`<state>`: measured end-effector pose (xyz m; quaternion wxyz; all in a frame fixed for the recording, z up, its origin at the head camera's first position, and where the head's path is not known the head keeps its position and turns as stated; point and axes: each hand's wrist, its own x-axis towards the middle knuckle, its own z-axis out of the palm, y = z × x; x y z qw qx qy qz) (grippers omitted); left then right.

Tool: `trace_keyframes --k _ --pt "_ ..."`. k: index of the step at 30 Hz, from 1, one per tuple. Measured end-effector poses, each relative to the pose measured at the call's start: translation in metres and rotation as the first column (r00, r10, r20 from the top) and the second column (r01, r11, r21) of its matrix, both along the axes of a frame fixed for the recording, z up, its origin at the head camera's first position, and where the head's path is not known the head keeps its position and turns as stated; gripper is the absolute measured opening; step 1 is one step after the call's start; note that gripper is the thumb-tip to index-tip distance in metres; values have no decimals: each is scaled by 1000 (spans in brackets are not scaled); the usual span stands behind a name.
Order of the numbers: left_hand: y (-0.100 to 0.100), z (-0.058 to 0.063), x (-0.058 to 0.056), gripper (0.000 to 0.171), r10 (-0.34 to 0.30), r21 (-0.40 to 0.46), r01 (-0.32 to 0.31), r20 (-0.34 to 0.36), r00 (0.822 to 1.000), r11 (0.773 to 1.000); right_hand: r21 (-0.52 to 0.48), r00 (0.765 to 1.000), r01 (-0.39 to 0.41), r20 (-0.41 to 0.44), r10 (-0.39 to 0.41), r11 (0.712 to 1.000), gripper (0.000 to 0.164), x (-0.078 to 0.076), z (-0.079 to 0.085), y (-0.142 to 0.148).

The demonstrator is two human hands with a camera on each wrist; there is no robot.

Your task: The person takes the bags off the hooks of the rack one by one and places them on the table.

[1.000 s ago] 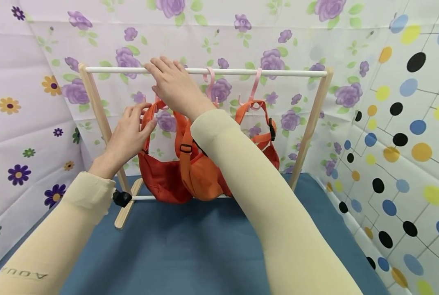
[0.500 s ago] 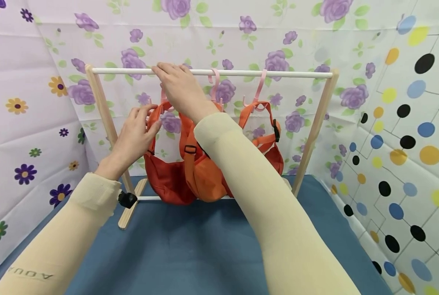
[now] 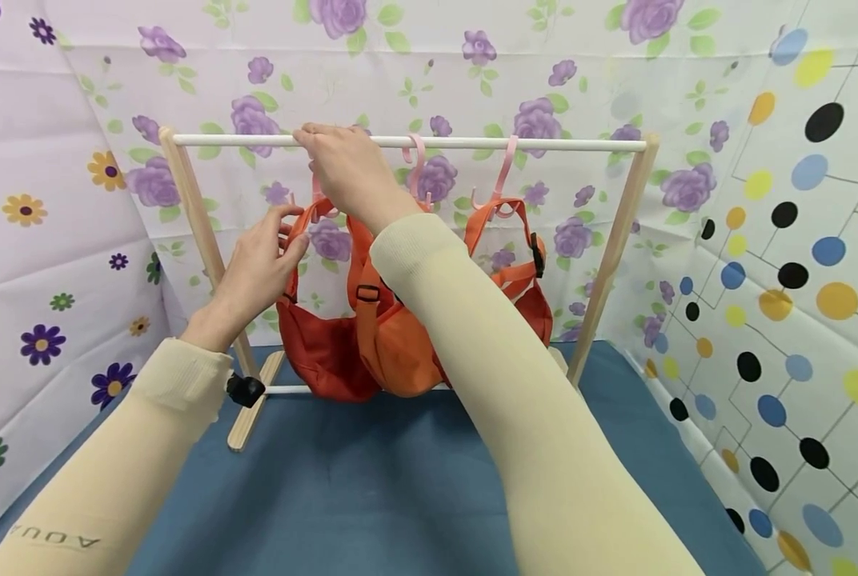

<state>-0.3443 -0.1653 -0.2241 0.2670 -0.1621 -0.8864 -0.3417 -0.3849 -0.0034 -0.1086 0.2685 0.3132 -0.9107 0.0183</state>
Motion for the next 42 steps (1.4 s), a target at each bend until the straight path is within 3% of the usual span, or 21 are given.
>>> trace_keyframes --k 8,18,29,42 --pt "1 3 -1 43 -14 47 15 -35 999 999 -38 1000 -11 -9 11 999 46 0 2 1" --pt "4 12 0 37 19 113 -5 -122 992 994 -63 997 20 70 -16 998 45 2 10 2" --pt "10 18 0 29 32 218 14 -207 978 976 -87 997 27 71 -21 996 43 1 10 0" --pt "12 22 8 26 -11 270 92 -287 958 959 -84 997 27 80 -20 996 42 0 12 -2"
